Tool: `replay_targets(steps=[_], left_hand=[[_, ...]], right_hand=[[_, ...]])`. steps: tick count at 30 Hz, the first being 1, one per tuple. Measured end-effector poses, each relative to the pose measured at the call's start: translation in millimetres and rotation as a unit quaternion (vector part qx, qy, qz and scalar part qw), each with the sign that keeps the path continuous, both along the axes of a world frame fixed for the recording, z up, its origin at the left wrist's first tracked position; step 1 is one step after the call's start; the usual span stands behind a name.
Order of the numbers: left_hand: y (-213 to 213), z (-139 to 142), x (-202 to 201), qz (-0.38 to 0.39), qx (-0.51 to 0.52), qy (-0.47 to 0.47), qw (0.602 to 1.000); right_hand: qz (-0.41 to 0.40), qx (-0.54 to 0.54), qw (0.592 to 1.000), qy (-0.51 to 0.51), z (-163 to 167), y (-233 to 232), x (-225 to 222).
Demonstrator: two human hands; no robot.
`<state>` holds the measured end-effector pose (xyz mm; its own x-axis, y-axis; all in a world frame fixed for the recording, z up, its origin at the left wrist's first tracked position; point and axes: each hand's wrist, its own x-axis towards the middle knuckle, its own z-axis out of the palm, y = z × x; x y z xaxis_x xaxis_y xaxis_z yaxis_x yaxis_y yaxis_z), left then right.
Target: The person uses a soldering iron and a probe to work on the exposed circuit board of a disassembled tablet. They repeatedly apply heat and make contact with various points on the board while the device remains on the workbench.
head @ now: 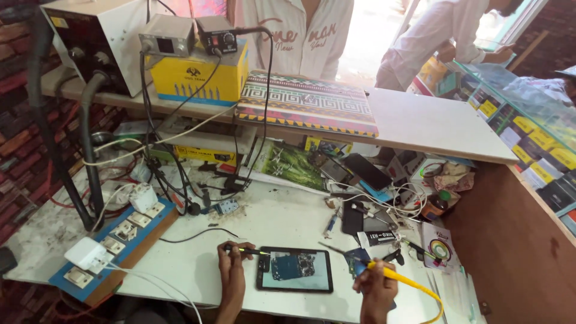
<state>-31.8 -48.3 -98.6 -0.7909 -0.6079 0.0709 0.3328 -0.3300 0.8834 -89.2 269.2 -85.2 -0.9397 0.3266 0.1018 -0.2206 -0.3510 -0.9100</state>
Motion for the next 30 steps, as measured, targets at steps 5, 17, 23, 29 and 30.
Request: replay_targets(steps=[5, 17, 23, 29, 30], left_hand=[[-1, -3, -2, -0.036, 0.008, 0.038, 0.999], [-1, 0, -5, -0.075, 0.022, -0.011, 0.997], [7, -11, -8, -0.081, -0.049, 0.047, 0.994], [6, -3, -1, -0.103, -0.071, 0.050, 0.991], [5, 0, 2, -0.110, -0.079, 0.060, 0.989]], right_hand=[[-0.003, 0.004, 1.000, -0.008, 11, -36, -4], [-0.113, 0.063, 0.991, -0.023, 4, -42, 9], [-0.107, -0.004, 0.994, -0.014, -11, -34, 11], [-0.068, 0.038, 0.997, -0.004, -15, -32, 12], [-0.064, 0.037, 0.997, -0.008, -15, -31, 12]])
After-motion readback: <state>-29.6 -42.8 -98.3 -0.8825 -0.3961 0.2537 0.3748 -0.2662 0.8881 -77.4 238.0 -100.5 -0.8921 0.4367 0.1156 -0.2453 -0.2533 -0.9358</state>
